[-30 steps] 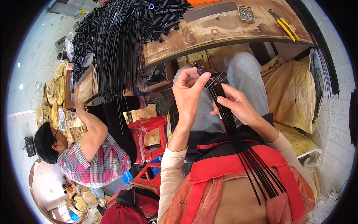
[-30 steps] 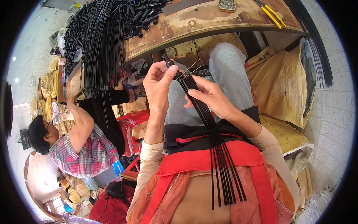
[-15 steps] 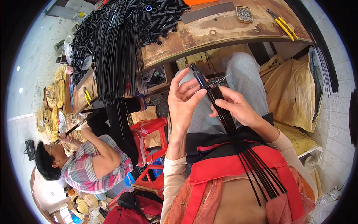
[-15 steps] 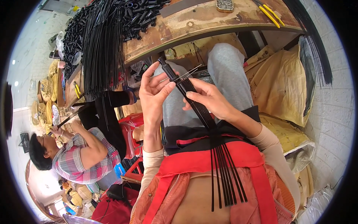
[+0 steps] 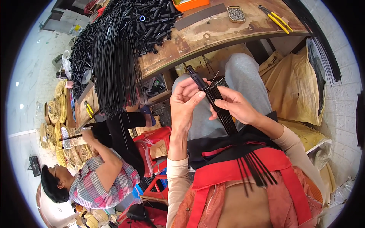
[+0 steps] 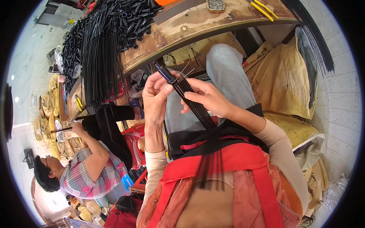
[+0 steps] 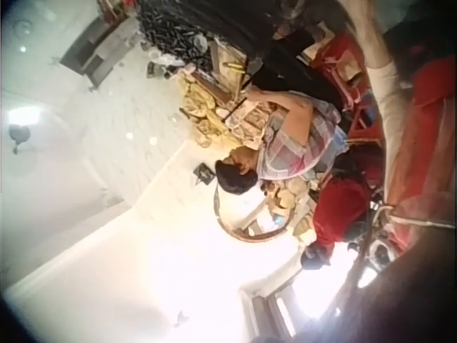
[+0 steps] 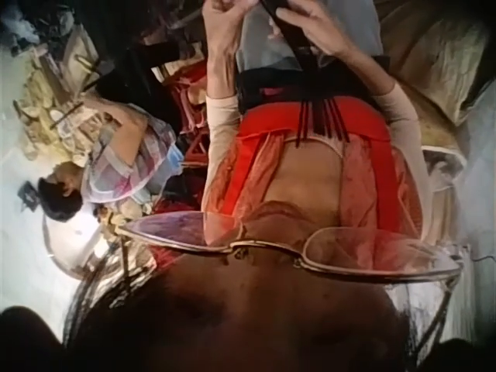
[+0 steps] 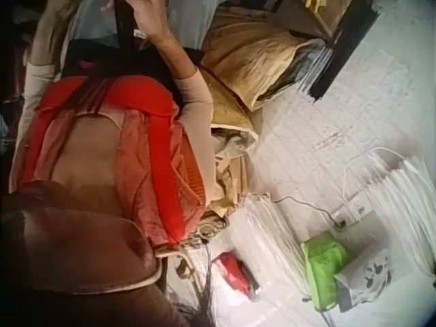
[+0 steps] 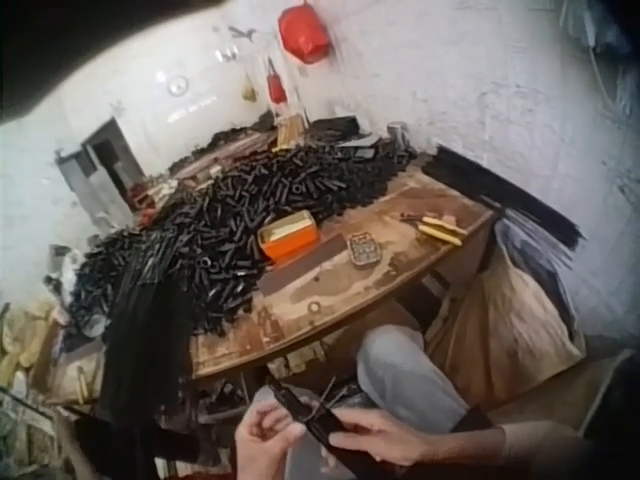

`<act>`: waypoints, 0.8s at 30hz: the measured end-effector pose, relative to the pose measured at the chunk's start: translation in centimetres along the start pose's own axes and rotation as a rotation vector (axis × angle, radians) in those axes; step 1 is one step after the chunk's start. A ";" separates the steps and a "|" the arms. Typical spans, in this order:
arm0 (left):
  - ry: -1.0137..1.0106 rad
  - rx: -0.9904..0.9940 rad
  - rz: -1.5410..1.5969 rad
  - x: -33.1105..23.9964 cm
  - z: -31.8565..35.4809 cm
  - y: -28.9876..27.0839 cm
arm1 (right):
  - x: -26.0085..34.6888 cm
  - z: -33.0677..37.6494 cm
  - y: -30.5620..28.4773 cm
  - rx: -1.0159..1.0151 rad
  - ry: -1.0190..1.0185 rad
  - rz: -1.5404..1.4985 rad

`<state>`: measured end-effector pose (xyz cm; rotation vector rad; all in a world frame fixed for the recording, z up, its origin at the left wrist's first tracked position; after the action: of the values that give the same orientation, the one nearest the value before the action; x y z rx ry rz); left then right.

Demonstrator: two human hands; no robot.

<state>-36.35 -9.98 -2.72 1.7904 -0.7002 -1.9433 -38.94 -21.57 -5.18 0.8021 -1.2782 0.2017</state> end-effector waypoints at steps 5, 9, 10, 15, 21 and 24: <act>-0.003 0.080 0.103 -0.3 0.4 0.7 | 0.4 0.2 0.6 0.008 -0.051 0.046; -0.082 0.088 0.267 1.5 0.6 1.0 | -0.1 0.3 0.6 0.025 -0.030 -0.007; -0.083 0.099 0.300 1.6 0.5 1.4 | -0.1 0.2 0.3 0.021 -0.033 -0.006; -0.106 0.120 0.358 1.5 0.7 1.9 | 0.3 0.2 0.7 0.093 -0.056 -0.048; -0.051 0.045 0.201 0.7 0.8 0.7 | 0.3 0.2 0.5 0.016 -0.055 0.010; -0.047 0.076 0.195 0.7 0.9 1.0 | 0.3 0.3 0.5 0.053 -0.045 -0.027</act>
<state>-37.31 -11.12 -2.61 1.6556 -0.9393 -1.8563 -39.33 -21.47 -4.72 0.8733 -1.3082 0.1969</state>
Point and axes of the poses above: each hand's wrist, its own z-axis away from the middle knuckle, its own y-axis out of the palm, x = y × z, the point moved 10 cm from there along -z, towards the middle knuckle, and after that the axes turned 13 degrees about z, right-handed, at the moved point
